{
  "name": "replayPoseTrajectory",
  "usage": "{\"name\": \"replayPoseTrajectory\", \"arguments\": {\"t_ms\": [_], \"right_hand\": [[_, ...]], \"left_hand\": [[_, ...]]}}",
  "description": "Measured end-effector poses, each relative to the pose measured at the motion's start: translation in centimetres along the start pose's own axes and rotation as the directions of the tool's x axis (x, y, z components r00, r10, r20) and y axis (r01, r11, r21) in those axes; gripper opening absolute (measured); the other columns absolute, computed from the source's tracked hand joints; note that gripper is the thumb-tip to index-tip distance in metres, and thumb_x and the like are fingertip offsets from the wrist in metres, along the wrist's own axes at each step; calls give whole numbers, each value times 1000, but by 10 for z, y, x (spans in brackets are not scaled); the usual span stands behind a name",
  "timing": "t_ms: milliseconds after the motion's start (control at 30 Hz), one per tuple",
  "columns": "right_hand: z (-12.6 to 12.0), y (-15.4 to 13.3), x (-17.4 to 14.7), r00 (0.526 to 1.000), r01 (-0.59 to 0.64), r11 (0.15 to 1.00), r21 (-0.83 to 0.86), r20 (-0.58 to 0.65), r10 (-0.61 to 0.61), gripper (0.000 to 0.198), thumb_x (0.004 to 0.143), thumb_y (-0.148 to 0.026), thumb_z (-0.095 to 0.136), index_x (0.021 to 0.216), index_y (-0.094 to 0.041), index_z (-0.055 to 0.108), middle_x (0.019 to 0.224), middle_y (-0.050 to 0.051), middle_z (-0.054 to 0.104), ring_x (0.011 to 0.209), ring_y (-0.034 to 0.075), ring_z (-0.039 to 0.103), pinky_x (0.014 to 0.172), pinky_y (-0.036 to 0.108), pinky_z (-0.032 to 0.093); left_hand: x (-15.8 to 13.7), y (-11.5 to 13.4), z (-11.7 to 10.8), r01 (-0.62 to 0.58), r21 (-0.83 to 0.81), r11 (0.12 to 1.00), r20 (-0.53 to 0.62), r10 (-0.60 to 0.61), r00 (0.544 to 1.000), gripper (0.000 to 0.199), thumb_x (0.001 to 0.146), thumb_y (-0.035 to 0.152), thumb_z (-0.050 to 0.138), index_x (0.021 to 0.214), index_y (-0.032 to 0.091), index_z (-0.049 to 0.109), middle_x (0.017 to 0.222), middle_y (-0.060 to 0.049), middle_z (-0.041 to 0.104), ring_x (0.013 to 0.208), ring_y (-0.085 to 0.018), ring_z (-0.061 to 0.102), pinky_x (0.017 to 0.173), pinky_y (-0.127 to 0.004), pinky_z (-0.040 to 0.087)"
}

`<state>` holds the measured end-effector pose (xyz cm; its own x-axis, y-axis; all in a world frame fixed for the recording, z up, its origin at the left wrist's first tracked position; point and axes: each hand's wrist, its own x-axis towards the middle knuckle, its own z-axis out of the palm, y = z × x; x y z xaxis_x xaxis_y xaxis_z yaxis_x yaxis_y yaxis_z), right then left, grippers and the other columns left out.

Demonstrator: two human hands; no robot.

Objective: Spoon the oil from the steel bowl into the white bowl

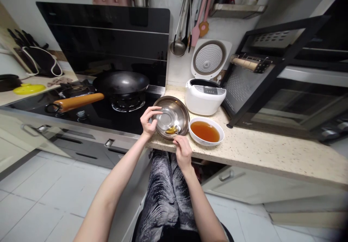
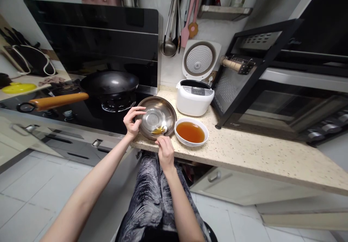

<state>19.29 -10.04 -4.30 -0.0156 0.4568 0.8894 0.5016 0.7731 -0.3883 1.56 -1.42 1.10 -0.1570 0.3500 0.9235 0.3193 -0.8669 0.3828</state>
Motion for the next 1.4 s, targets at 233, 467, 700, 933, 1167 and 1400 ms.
{"name": "replayPoseTrajectory", "arguments": {"t_ms": [233,467,700,933,1167,1400], "right_hand": [[1,-4,-3,1000,-21,1000,7,15,21,21,100,-9,50,99,-21,67,88,5,68,84,18,64,76,31,55],[9,-12,-10,998,-58,998,18,-9,58,23,99,-9,50,98,-21,69,86,5,67,82,17,65,74,30,55],[17,-17,-14,990,-92,994,59,-105,98,21,98,-8,52,97,-21,69,86,4,69,83,17,68,75,30,57],[18,-17,-18,966,-127,983,130,-208,152,20,98,-9,53,91,-21,67,87,3,72,83,16,69,77,31,58],[19,-16,-22,948,-160,965,206,-240,208,18,101,-15,52,91,-22,66,86,3,72,81,17,69,75,32,58],[17,-14,-20,945,-145,955,259,-250,211,16,101,-16,53,94,-22,65,88,3,72,81,16,69,73,31,59]], "left_hand": [[1,1,1,1,14,1000,8,-2,1000,33,69,12,51,88,19,77,105,-8,76,97,-26,70,87,-43,56],[2,5,2,-22,24,999,24,21,999,35,68,11,50,89,20,76,106,-7,76,97,-26,70,86,-43,57],[2,6,3,1,45,999,24,-2,1000,34,68,13,50,89,20,76,105,-8,76,97,-26,70,87,-43,57],[2,6,3,7,49,999,20,-8,1000,31,71,14,50,88,19,76,105,-9,76,97,-27,70,86,-43,57],[1,4,2,8,41,999,10,-9,1000,33,69,13,50,88,20,76,104,-9,76,96,-27,70,85,-43,57],[2,3,2,15,53,999,6,-15,1000,33,68,14,50,87,20,76,104,-8,76,96,-27,70,85,-43,57]]}}
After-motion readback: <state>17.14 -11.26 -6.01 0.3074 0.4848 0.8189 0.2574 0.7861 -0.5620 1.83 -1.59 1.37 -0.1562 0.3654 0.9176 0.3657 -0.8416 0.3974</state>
